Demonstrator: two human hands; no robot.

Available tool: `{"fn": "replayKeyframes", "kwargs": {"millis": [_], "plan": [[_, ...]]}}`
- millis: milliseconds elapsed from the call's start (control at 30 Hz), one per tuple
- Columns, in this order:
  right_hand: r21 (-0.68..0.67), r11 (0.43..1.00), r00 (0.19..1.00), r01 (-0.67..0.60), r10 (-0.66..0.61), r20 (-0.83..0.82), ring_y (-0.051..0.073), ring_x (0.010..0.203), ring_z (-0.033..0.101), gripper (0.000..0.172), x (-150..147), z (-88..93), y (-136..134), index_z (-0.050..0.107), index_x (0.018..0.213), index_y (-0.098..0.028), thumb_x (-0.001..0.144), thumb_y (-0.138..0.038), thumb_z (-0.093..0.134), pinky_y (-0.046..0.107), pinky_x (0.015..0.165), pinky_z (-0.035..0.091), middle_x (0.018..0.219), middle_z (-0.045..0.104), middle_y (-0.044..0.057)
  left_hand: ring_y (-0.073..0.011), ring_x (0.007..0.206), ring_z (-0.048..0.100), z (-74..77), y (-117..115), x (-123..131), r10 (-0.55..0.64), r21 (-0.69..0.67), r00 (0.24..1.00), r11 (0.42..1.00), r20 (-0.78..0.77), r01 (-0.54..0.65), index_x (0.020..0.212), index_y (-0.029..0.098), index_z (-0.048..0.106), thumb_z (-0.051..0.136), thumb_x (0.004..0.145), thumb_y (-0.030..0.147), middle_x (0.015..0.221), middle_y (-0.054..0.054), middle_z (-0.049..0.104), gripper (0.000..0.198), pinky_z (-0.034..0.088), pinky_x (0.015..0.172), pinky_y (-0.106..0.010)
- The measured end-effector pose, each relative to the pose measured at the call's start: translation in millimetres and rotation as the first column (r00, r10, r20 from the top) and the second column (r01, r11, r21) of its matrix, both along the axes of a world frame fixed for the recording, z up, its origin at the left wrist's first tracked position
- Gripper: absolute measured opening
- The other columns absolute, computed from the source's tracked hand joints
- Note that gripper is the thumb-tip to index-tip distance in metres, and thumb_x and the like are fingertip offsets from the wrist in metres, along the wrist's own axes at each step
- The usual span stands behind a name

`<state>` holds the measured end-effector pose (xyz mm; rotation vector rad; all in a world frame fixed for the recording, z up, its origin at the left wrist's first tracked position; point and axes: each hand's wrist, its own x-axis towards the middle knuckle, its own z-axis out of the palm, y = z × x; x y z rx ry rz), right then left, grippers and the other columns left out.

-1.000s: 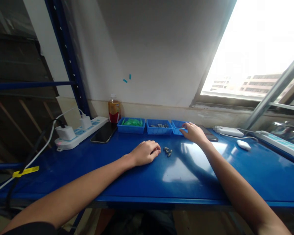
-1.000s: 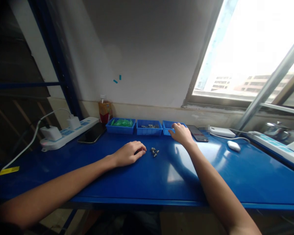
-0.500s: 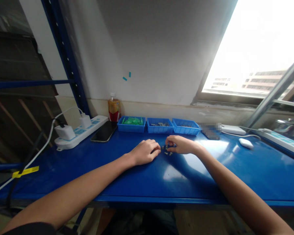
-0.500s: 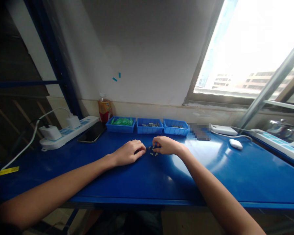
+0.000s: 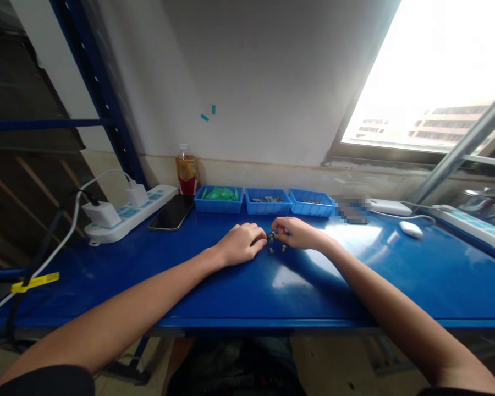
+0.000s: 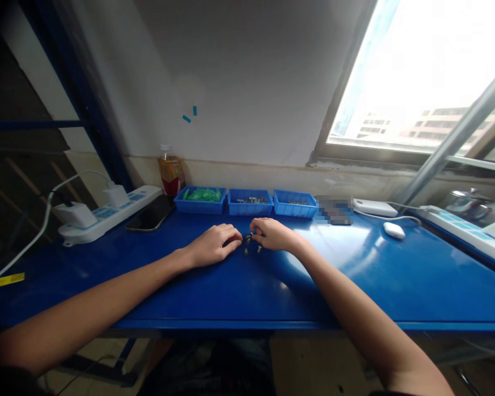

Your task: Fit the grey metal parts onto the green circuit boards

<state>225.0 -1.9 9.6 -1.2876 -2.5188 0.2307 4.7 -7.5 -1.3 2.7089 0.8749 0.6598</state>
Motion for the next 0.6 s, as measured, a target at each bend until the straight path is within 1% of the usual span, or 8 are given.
{"fn": "replayKeyframes", "kwargs": {"millis": [133,267,367,467,533,600], "plan": [[0.063,0.998,1.0,0.0,0.002,-0.028,0.015,0.073,0.056,0.017,-1.8,-7.0,4.0,0.057,0.086,-0.017,0.074,-0.007,0.051,0.026,0.067,0.042,0.079,0.061,0.003,-0.0194,0.086,0.059,-1.1,0.2,0.5,0.004,-0.008,1.0,1.0,0.022,-0.004,0.091,0.019,0.064,0.05,0.088,0.031,0.091,-0.006,0.065,0.018,0.044,0.078,-0.03],[0.122,0.993,0.998,0.005,0.003,-0.061,0.016,0.07,0.054,0.024,-4.1,-12.0,5.5,0.052,0.09,-0.018,0.072,-0.005,0.047,0.025,0.064,0.041,0.074,0.059,0.002,-0.0197,0.086,0.06,-1.8,0.7,0.1,0.022,0.006,1.0,1.0,0.016,-0.022,0.092,0.019,0.063,0.05,0.088,0.031,0.091,-0.005,0.065,0.018,0.045,0.077,-0.03],[0.155,0.988,0.989,0.007,0.016,-0.148,0.016,0.071,0.054,0.026,-7.5,-8.5,1.5,0.047,0.094,-0.019,0.071,-0.007,0.048,0.026,0.065,0.041,0.074,0.057,0.001,-0.0199,0.086,0.061,-2.4,2.3,-0.6,0.071,0.007,0.996,0.997,0.049,-0.071,0.099,0.019,0.061,0.051,0.088,0.031,0.091,-0.005,0.066,0.019,0.046,0.076,-0.029],[0.176,0.984,0.965,0.01,0.036,-0.258,0.015,0.071,0.054,0.024,-15.9,-1.3,-7.9,0.044,0.095,-0.02,0.073,-0.011,0.049,0.026,0.064,0.042,0.077,0.056,0.001,-0.0197,0.087,0.061,-2.5,3.6,-1.1,0.119,-0.001,0.984,0.993,0.133,-0.12,0.111,0.02,0.056,0.054,0.086,0.033,0.095,-0.005,0.065,0.028,0.047,0.073,-0.028],[0.182,0.983,0.949,0.002,0.055,-0.311,0.015,0.071,0.054,0.022,-24.4,2.5,-15.9,0.043,0.093,-0.021,0.073,-0.012,0.049,0.026,0.065,0.043,0.079,0.056,0.001,-0.0192,0.087,0.061,-2.0,3.4,-1.1,0.128,0.007,0.977,0.991,0.173,-0.131,0.112,0.02,0.054,0.056,0.084,0.034,0.097,-0.004,0.065,0.031,0.047,0.073,-0.028],[0.177,0.984,0.934,-0.008,0.071,-0.35,0.014,0.072,0.054,0.021,-33.1,4.4,-23.0,0.042,0.09,-0.021,0.073,-0.012,0.048,0.025,0.065,0.044,0.08,0.056,0.001,-0.0187,0.086,0.062,-1.0,2.2,-0.8,0.124,0.026,0.975,0.991,0.186,-0.131,0.108,0.021,0.055,0.057,0.084,0.032,0.095,-0.004,0.065,0.027,0.047,0.073,-0.027]]}}
